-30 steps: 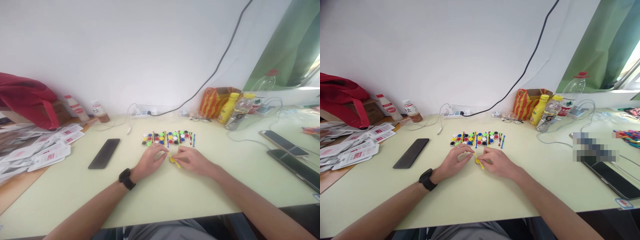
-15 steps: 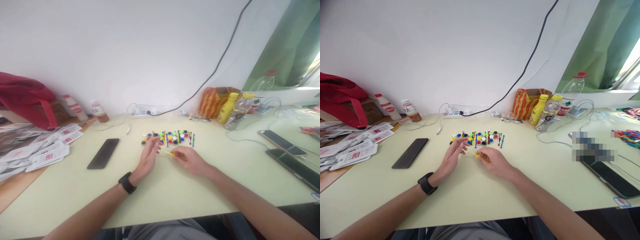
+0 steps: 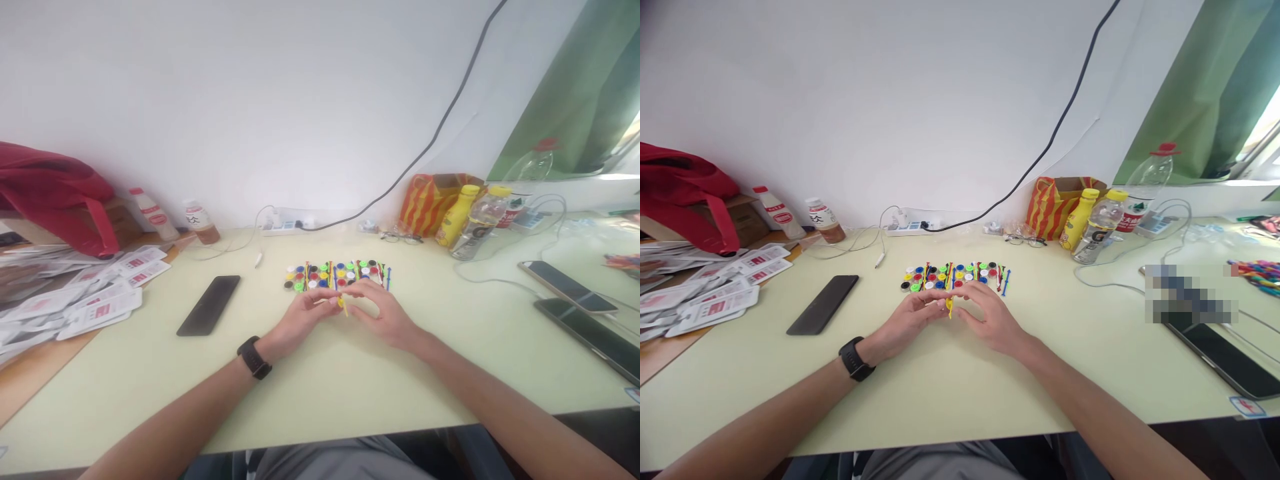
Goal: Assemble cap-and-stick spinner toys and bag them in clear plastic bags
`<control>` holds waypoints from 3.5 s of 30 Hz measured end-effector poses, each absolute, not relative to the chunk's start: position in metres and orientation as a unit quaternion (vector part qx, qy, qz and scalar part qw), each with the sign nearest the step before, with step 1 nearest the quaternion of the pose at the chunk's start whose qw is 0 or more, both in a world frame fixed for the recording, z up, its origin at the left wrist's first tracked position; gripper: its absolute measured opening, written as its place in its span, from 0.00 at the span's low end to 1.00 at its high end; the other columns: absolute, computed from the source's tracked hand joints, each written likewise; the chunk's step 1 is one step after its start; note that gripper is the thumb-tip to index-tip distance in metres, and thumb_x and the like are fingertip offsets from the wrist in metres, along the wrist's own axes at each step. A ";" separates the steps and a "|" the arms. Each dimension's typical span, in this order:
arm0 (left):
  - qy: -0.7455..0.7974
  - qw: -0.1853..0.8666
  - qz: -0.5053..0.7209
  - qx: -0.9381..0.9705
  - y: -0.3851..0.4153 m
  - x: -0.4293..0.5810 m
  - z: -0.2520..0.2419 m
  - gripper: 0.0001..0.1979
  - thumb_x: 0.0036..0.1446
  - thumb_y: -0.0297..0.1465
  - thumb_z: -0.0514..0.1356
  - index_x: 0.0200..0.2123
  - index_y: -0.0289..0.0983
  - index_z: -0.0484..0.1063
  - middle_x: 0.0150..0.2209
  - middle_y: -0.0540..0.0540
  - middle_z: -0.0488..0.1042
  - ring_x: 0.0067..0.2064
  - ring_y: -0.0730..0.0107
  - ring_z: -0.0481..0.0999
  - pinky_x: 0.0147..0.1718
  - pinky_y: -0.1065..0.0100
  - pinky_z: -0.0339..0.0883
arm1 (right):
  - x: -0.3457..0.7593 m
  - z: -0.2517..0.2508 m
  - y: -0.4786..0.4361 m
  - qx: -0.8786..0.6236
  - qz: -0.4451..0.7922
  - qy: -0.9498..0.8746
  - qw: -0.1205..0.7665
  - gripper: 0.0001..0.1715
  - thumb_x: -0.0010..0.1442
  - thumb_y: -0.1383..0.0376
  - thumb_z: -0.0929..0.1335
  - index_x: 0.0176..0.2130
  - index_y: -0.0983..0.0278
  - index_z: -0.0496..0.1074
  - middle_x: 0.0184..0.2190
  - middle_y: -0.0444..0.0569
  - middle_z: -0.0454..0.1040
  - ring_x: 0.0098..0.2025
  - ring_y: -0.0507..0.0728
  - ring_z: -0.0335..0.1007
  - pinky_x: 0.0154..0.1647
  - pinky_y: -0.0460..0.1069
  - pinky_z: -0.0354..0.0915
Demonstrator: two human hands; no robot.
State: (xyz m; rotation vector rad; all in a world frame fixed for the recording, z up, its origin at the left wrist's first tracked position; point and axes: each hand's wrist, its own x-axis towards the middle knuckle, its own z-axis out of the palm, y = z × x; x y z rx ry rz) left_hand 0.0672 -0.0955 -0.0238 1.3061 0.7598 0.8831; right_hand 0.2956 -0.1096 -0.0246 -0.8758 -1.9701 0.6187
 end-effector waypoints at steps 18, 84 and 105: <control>0.326 0.632 0.426 0.560 -0.098 0.069 -0.019 0.13 0.54 0.34 0.75 0.41 0.36 0.81 0.39 0.44 0.82 0.43 0.62 0.82 0.52 0.53 0.78 | 0.299 -0.026 -0.112 -0.383 0.344 -0.740 0.433 0.28 0.71 0.52 0.64 0.66 0.54 0.60 0.40 0.47 0.69 0.29 0.54 0.61 0.34 0.50 0.65; 0.327 0.611 0.410 0.593 -0.097 0.067 -0.023 0.13 0.60 0.36 0.71 0.44 0.36 0.81 0.39 0.44 0.80 0.40 0.67 0.79 0.45 0.64 0.74 | 0.290 -0.027 -0.116 -0.348 0.389 -0.705 0.480 0.30 0.67 0.61 0.69 0.64 0.56 0.58 0.36 0.43 0.71 0.28 0.52 0.66 0.32 0.50 0.66; 0.330 0.608 0.434 0.576 -0.097 0.069 -0.022 0.15 0.57 0.37 0.73 0.43 0.35 0.81 0.38 0.43 0.81 0.39 0.67 0.80 0.46 0.61 0.76 | 0.302 -0.021 -0.110 -0.328 0.528 -0.674 0.399 0.35 0.72 0.47 0.61 0.19 0.62 0.63 0.19 0.41 0.56 0.23 0.51 0.51 0.26 0.49 0.52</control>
